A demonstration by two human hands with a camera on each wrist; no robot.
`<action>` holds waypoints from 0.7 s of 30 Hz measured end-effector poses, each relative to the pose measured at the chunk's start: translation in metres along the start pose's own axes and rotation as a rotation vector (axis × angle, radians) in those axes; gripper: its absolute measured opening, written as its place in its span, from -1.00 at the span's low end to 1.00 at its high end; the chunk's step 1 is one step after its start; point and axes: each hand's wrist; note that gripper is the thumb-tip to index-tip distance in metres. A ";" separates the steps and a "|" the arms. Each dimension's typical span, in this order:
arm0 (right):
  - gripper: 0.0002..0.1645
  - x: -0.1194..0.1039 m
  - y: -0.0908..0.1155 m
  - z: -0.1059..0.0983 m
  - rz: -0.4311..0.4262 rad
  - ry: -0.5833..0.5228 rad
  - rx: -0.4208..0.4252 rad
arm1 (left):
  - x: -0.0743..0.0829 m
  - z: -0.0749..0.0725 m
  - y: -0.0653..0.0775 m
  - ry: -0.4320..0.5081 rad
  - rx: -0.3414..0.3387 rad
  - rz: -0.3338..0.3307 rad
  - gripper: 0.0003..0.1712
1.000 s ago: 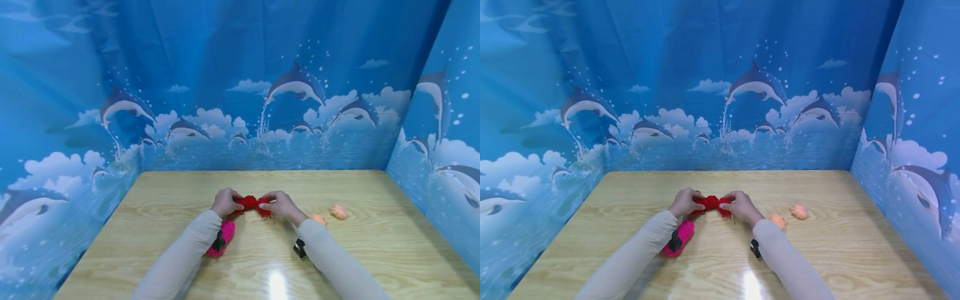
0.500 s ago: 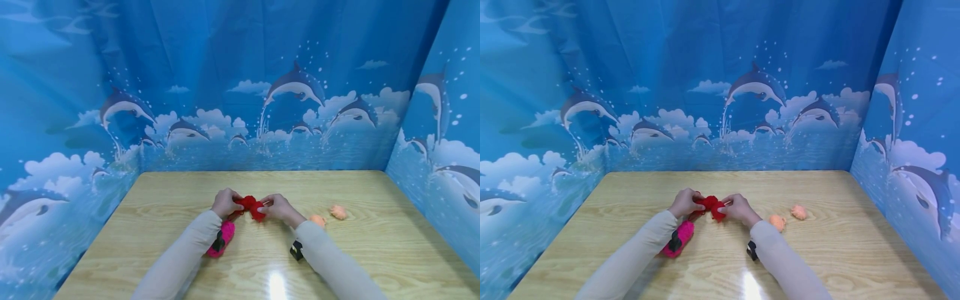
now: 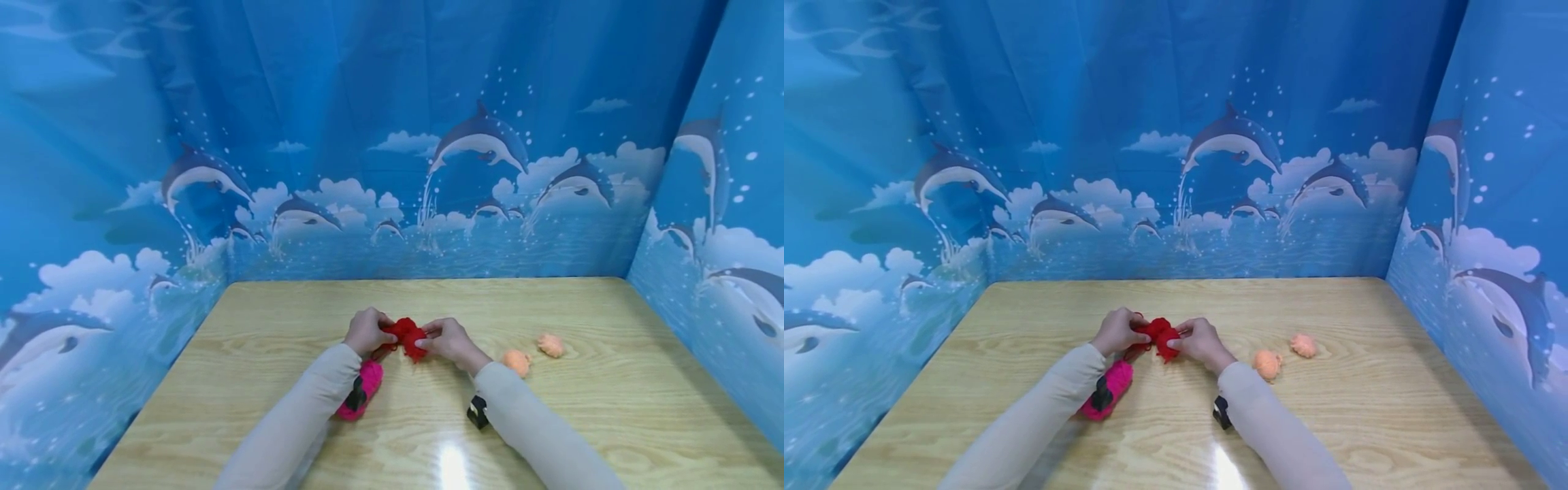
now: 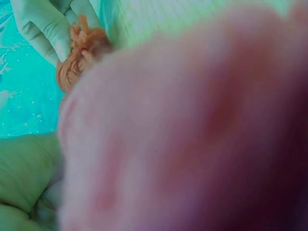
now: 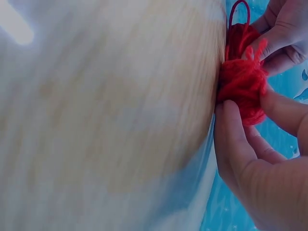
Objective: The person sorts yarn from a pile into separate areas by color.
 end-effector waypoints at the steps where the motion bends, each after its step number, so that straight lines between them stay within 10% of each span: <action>1: -0.59 0.000 0.000 0.001 0.001 -0.009 -0.003 | 0.000 0.000 0.000 -0.002 0.001 0.002 -0.72; 21: -0.56 -0.005 0.005 0.001 0.007 0.054 0.013 | -0.001 0.000 -0.001 0.020 -0.005 -0.030 -0.74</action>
Point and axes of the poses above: each hand's wrist, its own y-axis away from the middle knuckle, its own z-axis out of the palm, x = y × z, and after that the axes turned 2 degrees about z, right-handed
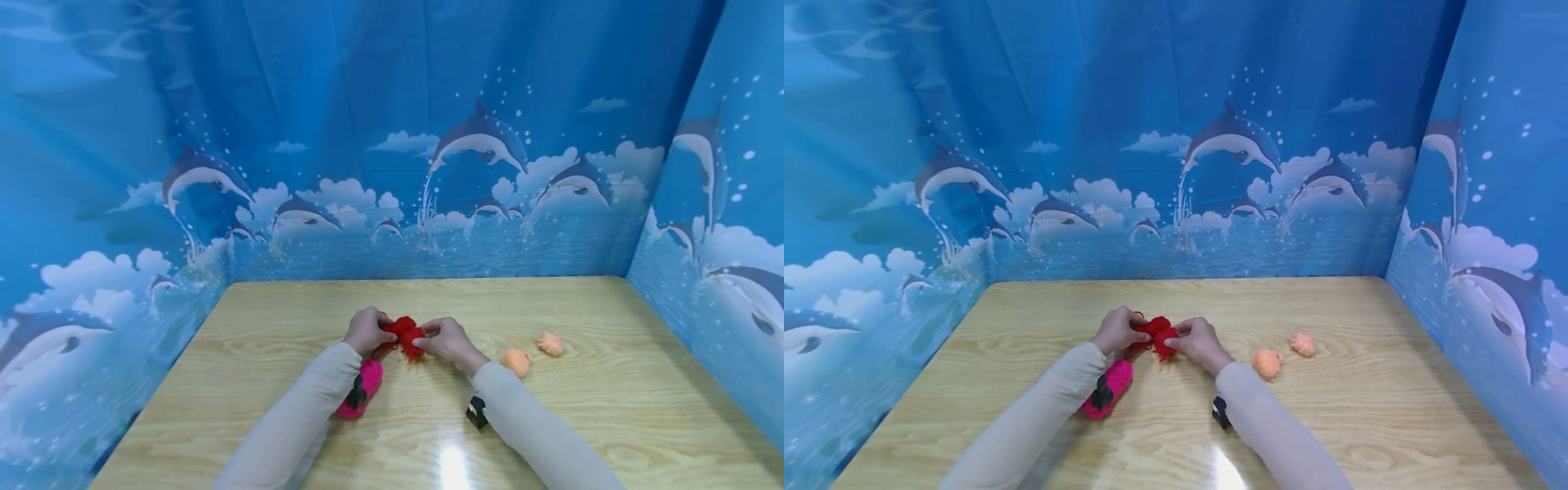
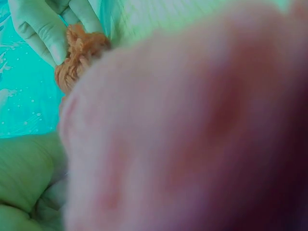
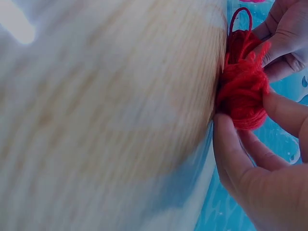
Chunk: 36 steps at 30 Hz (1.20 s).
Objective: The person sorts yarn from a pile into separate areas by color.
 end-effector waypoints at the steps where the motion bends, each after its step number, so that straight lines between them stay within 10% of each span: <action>1: -0.56 -0.001 0.001 -0.001 0.000 0.009 0.001 | 0.000 0.000 0.000 0.003 -0.002 -0.004 -0.75; 14: -0.52 -0.005 0.004 -0.021 -0.066 0.074 0.014 | -0.001 0.000 -0.001 -0.028 0.003 0.023 -0.72; 36: -0.38 0.013 0.028 -0.117 -0.059 0.200 0.065 | 0.001 0.001 0.000 -0.004 -0.025 -0.017 -0.69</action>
Point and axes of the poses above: each hand's wrist, its own y-axis away from the middle knuckle, its own z-axis out of the palm, x = y × z, and after that the axes turned 2 degrees about z, right-handed
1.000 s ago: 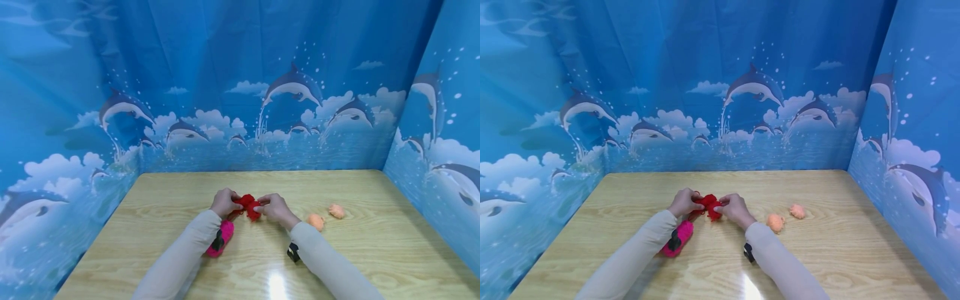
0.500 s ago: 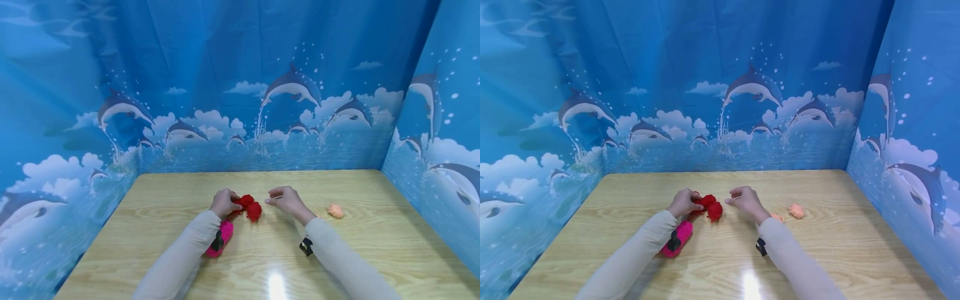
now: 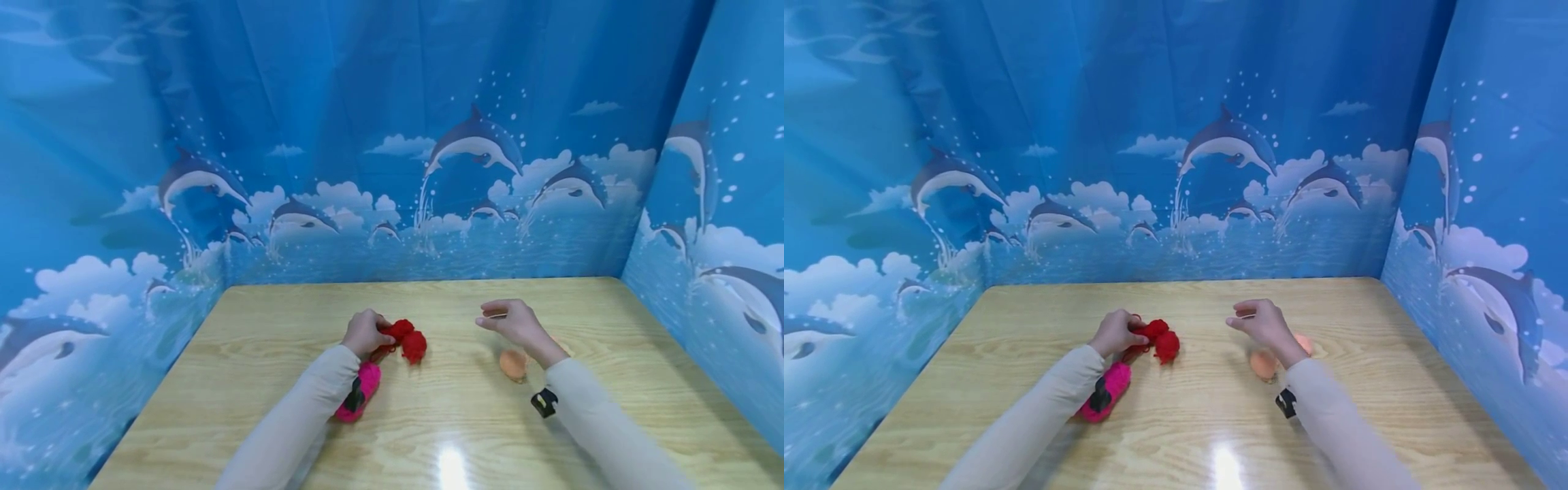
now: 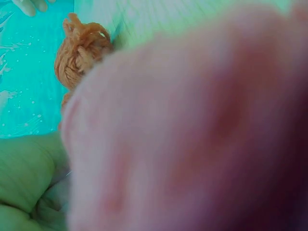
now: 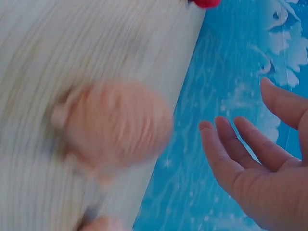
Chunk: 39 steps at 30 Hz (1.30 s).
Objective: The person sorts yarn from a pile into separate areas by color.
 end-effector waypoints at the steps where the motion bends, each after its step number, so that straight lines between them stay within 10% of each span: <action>1: -0.37 0.003 0.001 -0.004 0.002 0.006 0.006 | 0.000 0.000 0.000 -0.001 0.001 0.001 -0.69; 18: -0.29 0.063 0.030 -0.057 0.070 0.075 0.086 | 0.002 -0.001 0.002 -0.023 0.009 0.019 -0.69; 39: -0.44 0.095 0.024 -0.057 0.100 0.183 0.068 | 0.000 0.002 0.001 -0.015 0.006 0.027 -0.72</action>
Point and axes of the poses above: each hand's wrist, its own y-axis away from the middle knuckle, its own z-axis out of the palm, x = y × z, and after that the axes turned 2 degrees about z, right-handed
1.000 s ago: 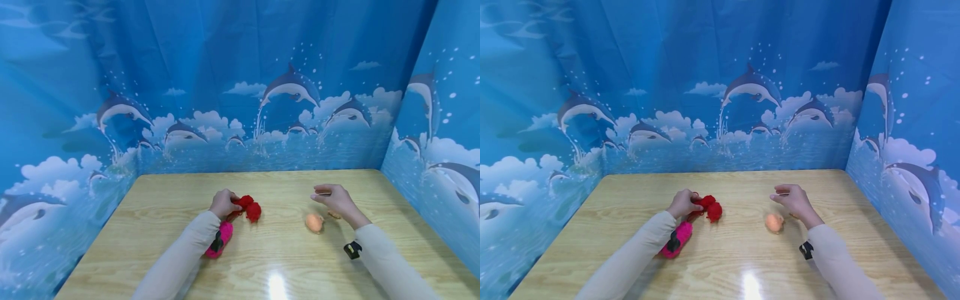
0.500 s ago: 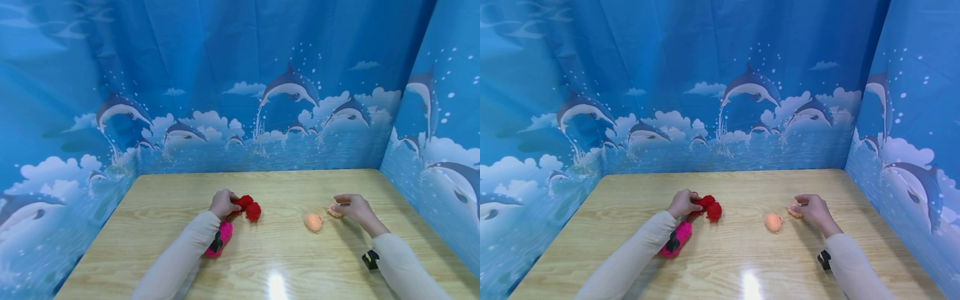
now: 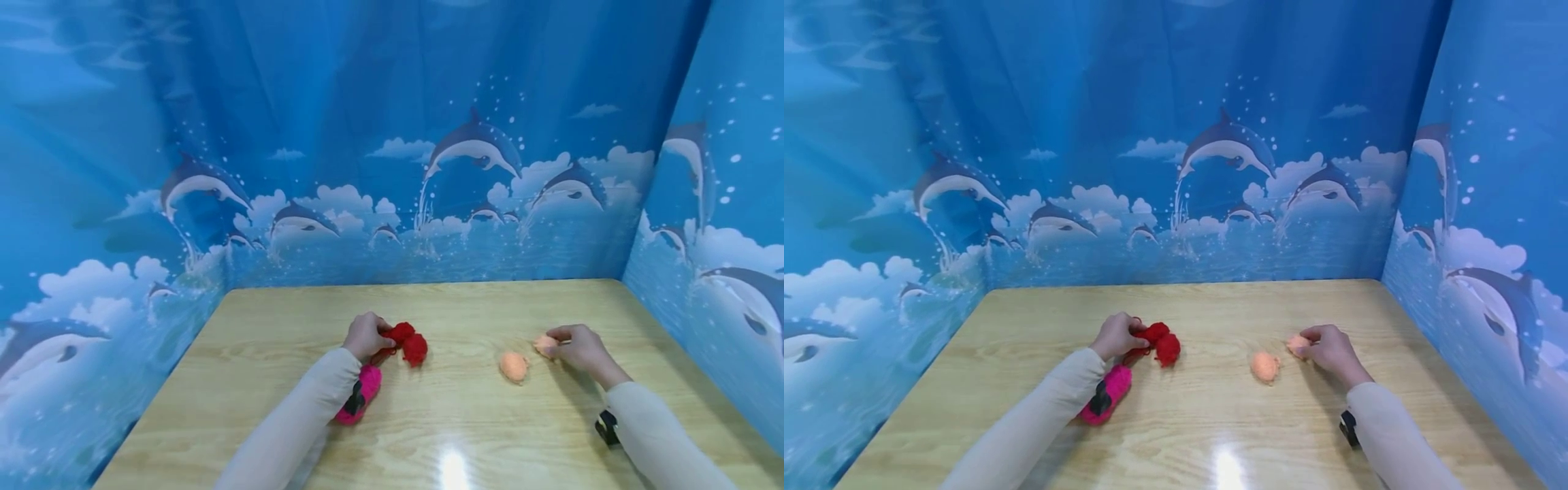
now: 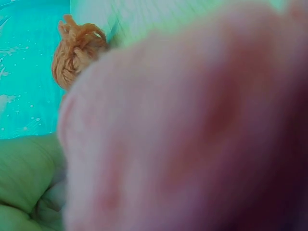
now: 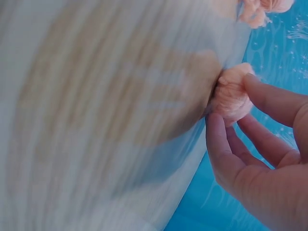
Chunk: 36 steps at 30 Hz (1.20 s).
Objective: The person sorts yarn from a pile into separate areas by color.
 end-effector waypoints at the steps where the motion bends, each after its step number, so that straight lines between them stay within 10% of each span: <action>1: -0.45 0.001 0.000 0.000 -0.006 0.004 0.002 | 0.000 0.001 0.001 0.003 -0.002 -0.004 -0.72; 20: -0.46 0.002 0.000 0.004 0.002 0.027 0.008 | -0.002 0.003 0.001 0.010 0.009 -0.024 -0.69; 36: -0.43 -0.001 -0.001 0.000 0.034 0.018 0.000 | 0.026 -0.017 -0.010 -0.030 -0.040 -0.038 -0.53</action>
Point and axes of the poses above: each hand's wrist, its own y-axis away from the middle knuckle, its own z-axis out of the palm, x = y × z, and after that the axes turned 2 degrees about z, right-handed
